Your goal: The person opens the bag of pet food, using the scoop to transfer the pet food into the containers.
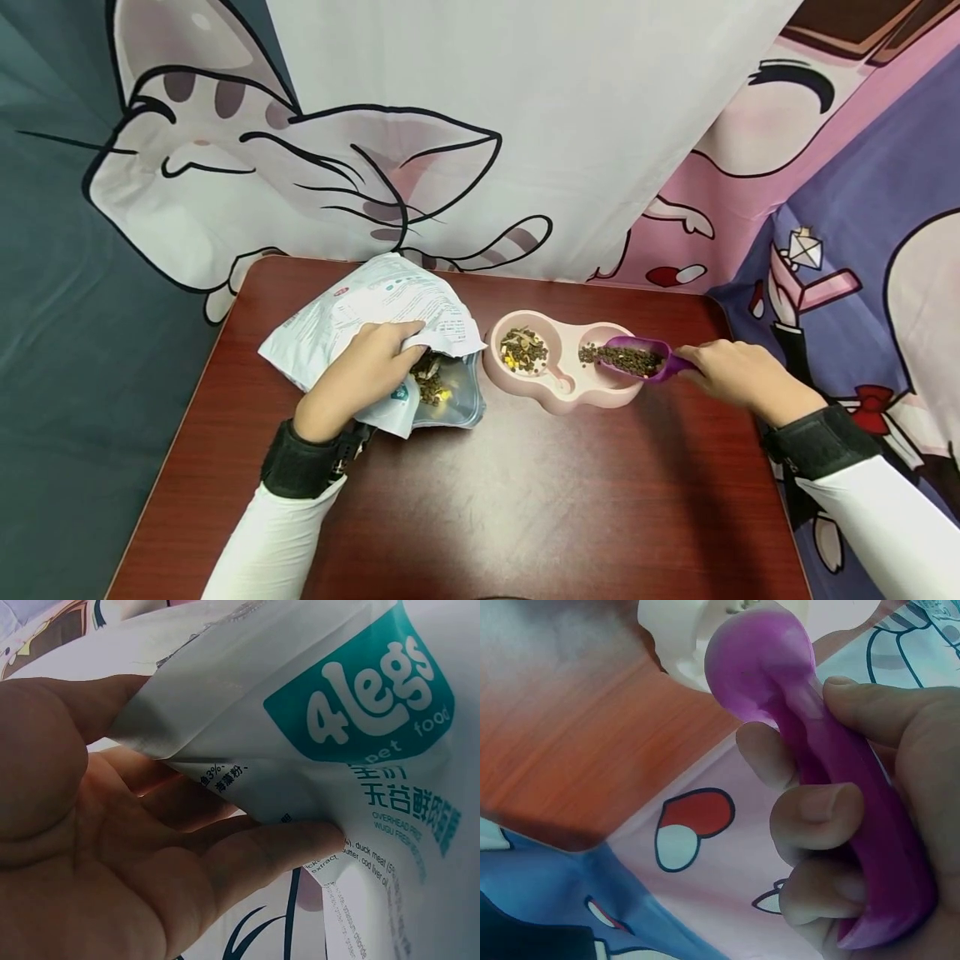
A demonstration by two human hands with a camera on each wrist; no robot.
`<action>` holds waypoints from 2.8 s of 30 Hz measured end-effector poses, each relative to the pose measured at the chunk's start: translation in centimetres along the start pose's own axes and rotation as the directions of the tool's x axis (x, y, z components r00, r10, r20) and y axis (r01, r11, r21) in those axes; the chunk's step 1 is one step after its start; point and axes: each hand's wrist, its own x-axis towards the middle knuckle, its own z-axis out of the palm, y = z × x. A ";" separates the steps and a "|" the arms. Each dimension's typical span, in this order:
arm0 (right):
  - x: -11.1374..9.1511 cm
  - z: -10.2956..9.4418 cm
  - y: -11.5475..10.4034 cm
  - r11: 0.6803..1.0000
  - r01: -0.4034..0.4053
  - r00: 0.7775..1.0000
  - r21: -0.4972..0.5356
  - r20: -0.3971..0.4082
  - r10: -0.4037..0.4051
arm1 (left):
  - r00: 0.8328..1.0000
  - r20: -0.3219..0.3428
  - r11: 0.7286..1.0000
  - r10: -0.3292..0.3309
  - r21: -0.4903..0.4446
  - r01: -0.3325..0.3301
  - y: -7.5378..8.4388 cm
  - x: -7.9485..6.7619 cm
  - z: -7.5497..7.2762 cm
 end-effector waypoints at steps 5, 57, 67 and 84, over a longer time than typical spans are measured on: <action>0.3 -0.4 -0.3 0.998 0.013 1.000 -0.056 -0.005 -0.013 | 1.000 -0.003 1.000 0.009 0.006 -0.009 -0.1 0.1 0.1; -2.9 6.7 1.0 0.919 -0.257 0.877 0.299 -0.326 0.351 | 1.000 -0.007 1.000 0.017 0.004 -0.017 0.2 0.1 0.1; -3.6 11.5 0.2 0.821 -0.310 0.784 0.479 -0.360 0.506 | 0.999 -0.017 0.999 0.035 -0.009 -0.035 0.1 0.2 0.3; -1.4 16.4 -3.7 0.249 -0.389 0.618 0.887 0.051 0.784 | 1.000 -0.007 1.000 0.010 -0.002 -0.010 0.2 -0.1 0.1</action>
